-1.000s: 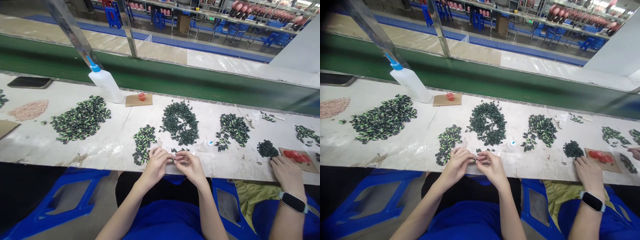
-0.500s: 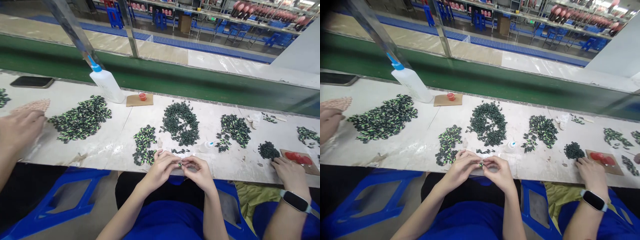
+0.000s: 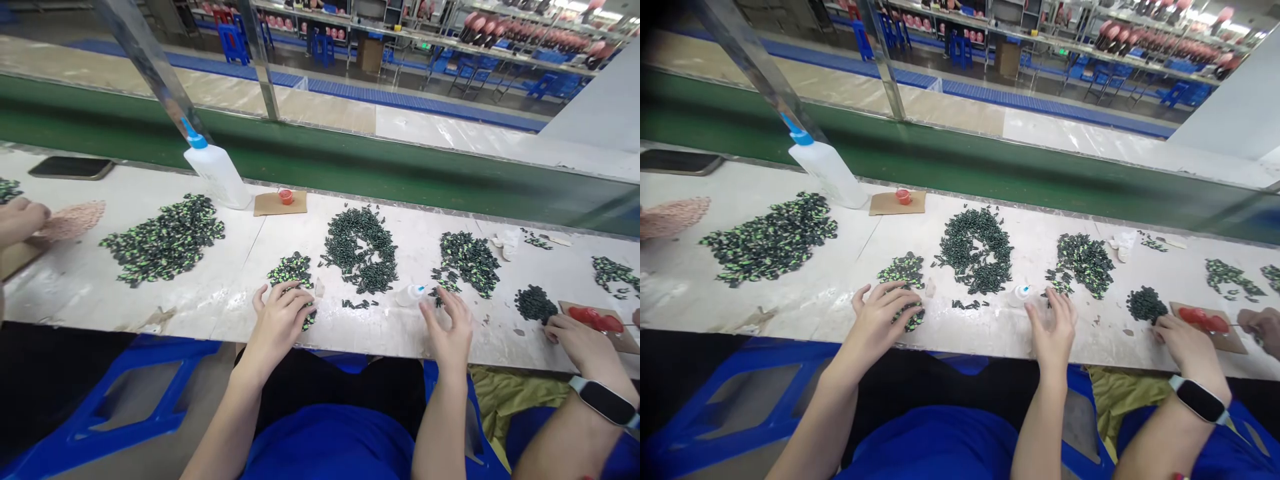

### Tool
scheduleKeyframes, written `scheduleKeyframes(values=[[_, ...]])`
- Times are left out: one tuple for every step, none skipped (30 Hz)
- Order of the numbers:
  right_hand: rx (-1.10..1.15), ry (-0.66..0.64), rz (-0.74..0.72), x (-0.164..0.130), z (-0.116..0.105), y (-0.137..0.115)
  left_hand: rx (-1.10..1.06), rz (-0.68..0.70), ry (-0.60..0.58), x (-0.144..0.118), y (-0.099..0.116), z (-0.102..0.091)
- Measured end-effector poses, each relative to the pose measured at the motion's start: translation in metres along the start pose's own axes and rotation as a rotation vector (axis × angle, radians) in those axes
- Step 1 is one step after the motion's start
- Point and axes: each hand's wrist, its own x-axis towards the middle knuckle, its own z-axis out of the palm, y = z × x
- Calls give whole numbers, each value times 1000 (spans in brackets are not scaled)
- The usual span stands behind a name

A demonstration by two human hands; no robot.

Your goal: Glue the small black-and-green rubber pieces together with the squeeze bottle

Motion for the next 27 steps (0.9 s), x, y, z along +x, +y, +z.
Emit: scheduleKeyframes(values=[[-39, -32, -37, -1, 5, 0, 8, 4, -7, 0, 2, 0], [-73, -65, -65, -3, 9, 1, 17, 2, -16, 0, 5, 0], [-98, -96, -82, -4, 14, 2, 28, -7, -23, 0, 7, 0], [-112, -122, -89, -5, 18, 3, 43, -18, -29, 0, 9, 1], [-114, -142, -89, -5, 21, 3, 64, -29, -36, 0, 11, 3], [-104, -156, -83, -5, 24, 3, 87, -37, -42, 0, 12, 4], [-82, -164, -73, -5, 26, 2, 110, -40, -47, 0, 12, 6], [-49, -170, -59, -5, 27, -1, 128, -40, -55, 0, 12, 8], [-4, -177, -39, -5, 28, -4, 138, -36, -63, 1, 12, 10], [53, -186, -7, -6, 27, -7, 139, -32, -72, 1, 11, 11], [122, -198, 36, -7, 27, -10, 132, -30, -77, 2, 11, 13], [201, -209, 91, -9, 26, -12, 120, -32, -80, 4, 11, 14], [283, -220, 150, -11, 25, -14, 103, -38, -85, 5, 11, 14], [364, -226, 205, -14, 24, -14, 83, -51, -92, 7, 12, 14], [438, -222, 249, -16, 23, -15, 59, -67, -104, 9, 14, 15], [500, -213, 279, -19, 23, -14, 28, -84, -123, 11, 16, 15], [554, -191, 293, -22, 23, -14, -8, -99, -145, 13, 19, 16], [601, -158, 297, -24, 23, -14, -48, -108, -164, 15, 23, 17], [647, -115, 300, -25, 23, -14, -89, -110, -180, 16, 26, 19], [695, -69, 306, -27, 24, -15, -128, -106, -188, 16, 30, 22], [746, -22, 321, -28, 25, -17, -162, -95, -192, 16, 33, 24], [799, 24, 343, -28, 26, -19, -189, -82, -191, 14, 35, 27], [848, 69, 374, -29, 27, -22, -208, -69, -187, 12, 37, 30], [887, 104, 408, -29, 28, -24, -221, -58, -181, 10, 37, 33], [912, 136, 442, -29, 29, -27, -227, -52, -171, 7, 36, 35], [923, 158, 472, -29, 30, -30, -225, -51, -157, 4, 35, 36], [921, 172, 498, -29, 32, -32, -218, -55, -140, 1, 33, 37]])
